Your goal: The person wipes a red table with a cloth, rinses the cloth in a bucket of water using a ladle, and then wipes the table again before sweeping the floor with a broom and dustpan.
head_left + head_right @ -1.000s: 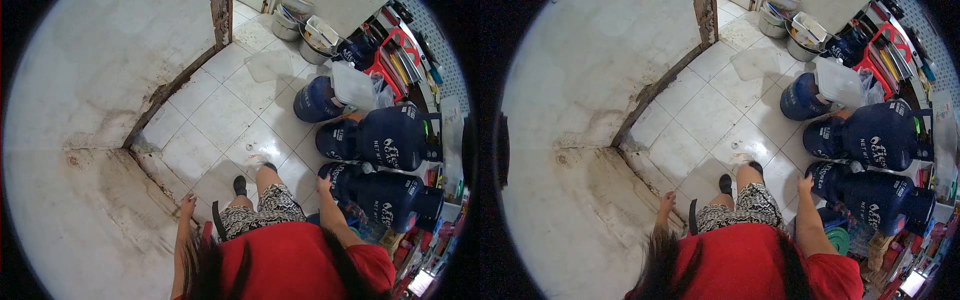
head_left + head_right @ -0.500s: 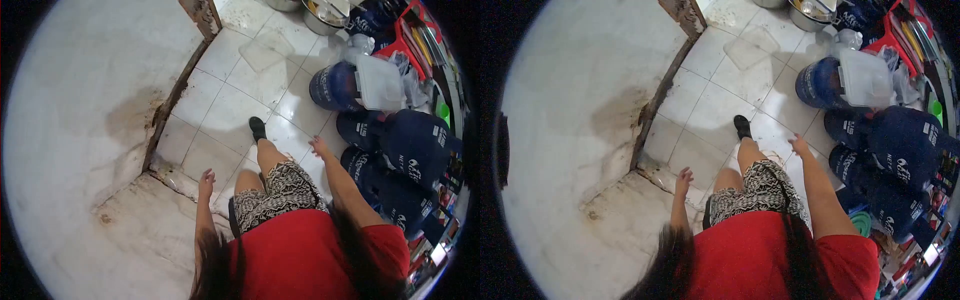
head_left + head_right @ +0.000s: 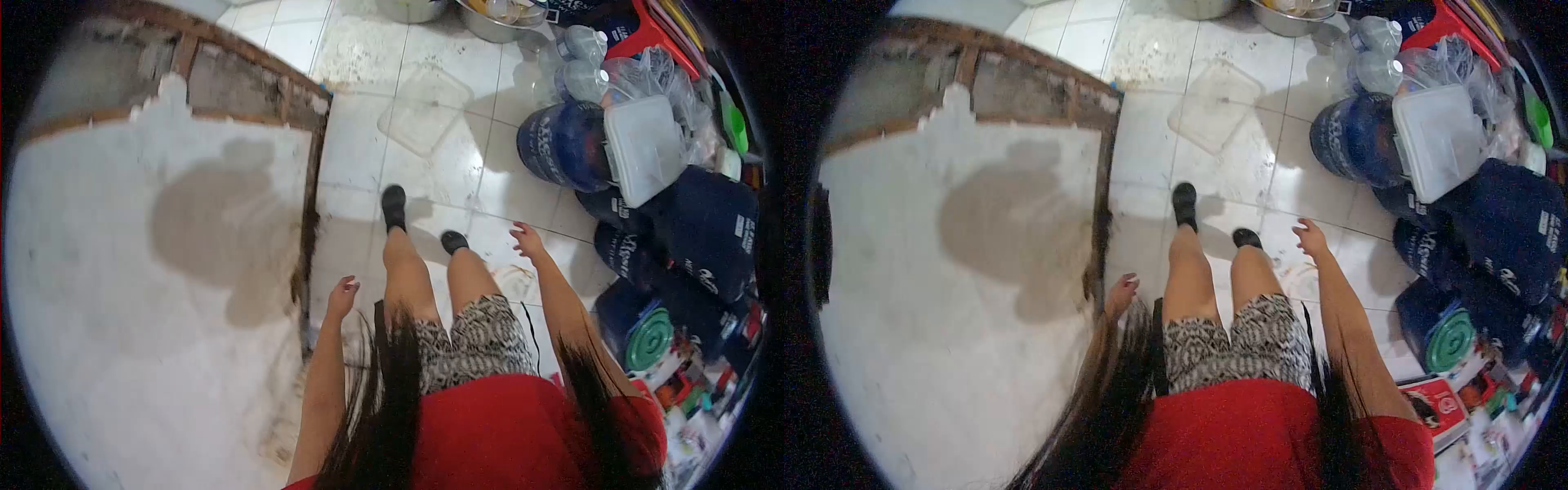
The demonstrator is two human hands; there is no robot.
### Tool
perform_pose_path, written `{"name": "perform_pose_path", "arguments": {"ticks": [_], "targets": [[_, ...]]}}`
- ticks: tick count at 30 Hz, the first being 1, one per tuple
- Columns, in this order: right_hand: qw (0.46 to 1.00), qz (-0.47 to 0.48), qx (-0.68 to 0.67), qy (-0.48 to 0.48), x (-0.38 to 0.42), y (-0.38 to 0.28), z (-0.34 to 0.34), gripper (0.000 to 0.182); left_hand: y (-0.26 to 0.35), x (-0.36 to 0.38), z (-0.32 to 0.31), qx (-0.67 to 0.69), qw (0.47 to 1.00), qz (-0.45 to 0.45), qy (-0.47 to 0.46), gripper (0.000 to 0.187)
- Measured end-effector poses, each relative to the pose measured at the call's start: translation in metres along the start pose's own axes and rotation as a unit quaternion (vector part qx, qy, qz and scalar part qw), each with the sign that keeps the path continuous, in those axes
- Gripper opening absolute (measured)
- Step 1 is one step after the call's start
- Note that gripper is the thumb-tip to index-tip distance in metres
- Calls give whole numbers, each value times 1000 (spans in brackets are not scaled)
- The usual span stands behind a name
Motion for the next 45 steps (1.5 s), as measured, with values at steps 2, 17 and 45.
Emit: {"name": "perform_pose_path", "arguments": {"ticks": [2, 17, 45], "targets": [[999, -11, -33, 2, -22, -16, -14, 42, 44, -52, 40, -82, 996, -27, -17, 36], [983, 19, -115, -144, -382, -145, -143, 52, 201, -519, -71, -376, 907, -141, 128, 55], [982, -53, -175, -40, -311, -132, -45, 67, 343, -348, -37, 118, 955, -250, 104, 20]]}}
Point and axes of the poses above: each hand's wrist, its own x-axis away from the middle knuckle, its own z-axis out of the back of the hand, y = z × x, the point moved 3 cm from there along -x, towards the middle knuckle, and after that the axes turned 2 degrees about -z, right-handed, at the moved point
